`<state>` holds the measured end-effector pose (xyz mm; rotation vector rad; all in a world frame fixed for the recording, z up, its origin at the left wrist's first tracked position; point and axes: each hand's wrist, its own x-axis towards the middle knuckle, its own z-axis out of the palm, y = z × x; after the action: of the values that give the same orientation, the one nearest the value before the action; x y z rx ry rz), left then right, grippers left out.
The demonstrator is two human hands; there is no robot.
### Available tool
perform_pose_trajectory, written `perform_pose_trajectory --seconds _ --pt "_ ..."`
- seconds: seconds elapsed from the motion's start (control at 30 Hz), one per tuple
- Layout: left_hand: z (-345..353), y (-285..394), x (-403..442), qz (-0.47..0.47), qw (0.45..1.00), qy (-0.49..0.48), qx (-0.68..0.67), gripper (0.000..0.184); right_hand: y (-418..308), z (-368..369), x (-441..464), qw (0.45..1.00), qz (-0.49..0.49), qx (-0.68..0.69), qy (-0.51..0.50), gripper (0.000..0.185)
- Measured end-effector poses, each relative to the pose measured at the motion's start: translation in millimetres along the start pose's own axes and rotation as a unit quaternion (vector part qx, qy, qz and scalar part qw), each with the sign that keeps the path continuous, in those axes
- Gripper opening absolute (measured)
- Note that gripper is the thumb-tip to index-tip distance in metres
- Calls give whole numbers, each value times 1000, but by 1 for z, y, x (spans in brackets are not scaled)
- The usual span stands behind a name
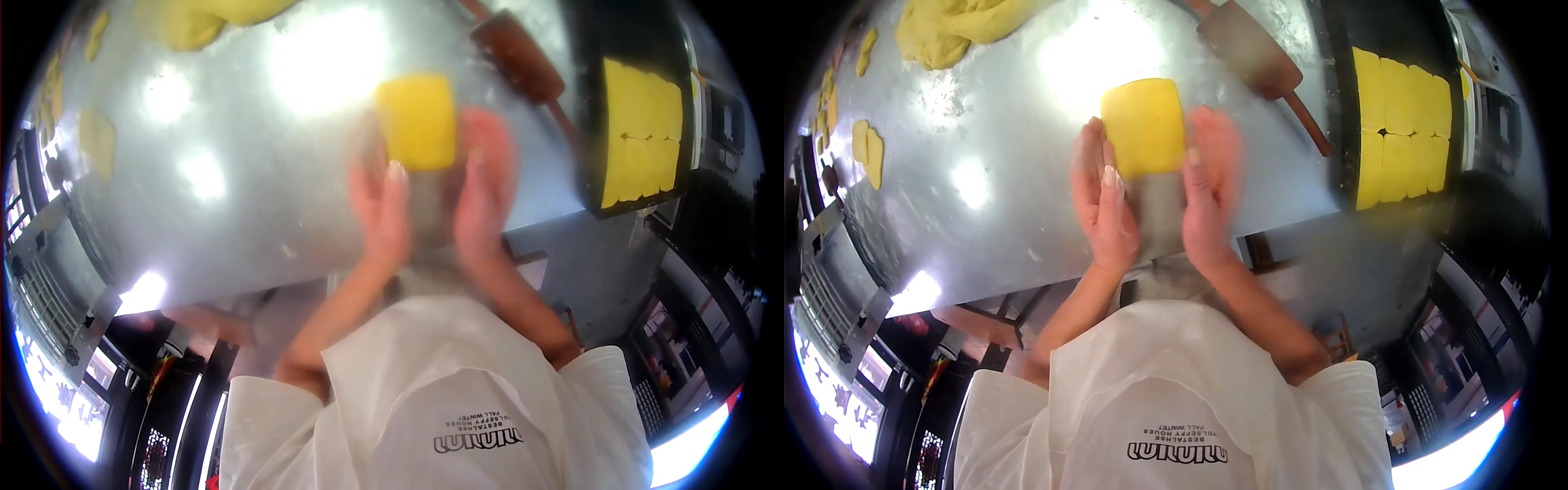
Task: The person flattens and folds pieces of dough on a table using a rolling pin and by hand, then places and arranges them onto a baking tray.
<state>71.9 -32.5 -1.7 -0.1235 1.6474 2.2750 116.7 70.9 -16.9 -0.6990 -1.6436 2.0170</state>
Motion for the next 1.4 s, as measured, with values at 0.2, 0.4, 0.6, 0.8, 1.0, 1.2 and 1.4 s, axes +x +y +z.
perform_pose_trajectory --seconds 0.2,0.4,0.6,0.8,1.0,1.2,1.4 --pt "-19 -7 31 164 906 -33 388 71 -56 -72 77 875 -229 -426 29 54" --pt "10 -20 69 241 714 -118 646 92 -46 -89 124 837 -77 -540 -29 71" --pt "5 -16 71 235 741 -131 616 80 -48 -93 130 836 -12 -548 -37 80" --pt "-60 33 76 329 800 19 501 32 -75 -84 117 782 -101 -530 -312 77" --pt "-69 26 117 260 610 -59 746 38 -38 -30 156 783 -140 -533 -290 64" --pt "-69 30 94 248 661 -62 705 43 -29 -42 130 782 -198 -529 -263 70" --pt "-85 6 74 294 667 -8 685 42 -35 -51 107 768 -214 -539 -272 74"
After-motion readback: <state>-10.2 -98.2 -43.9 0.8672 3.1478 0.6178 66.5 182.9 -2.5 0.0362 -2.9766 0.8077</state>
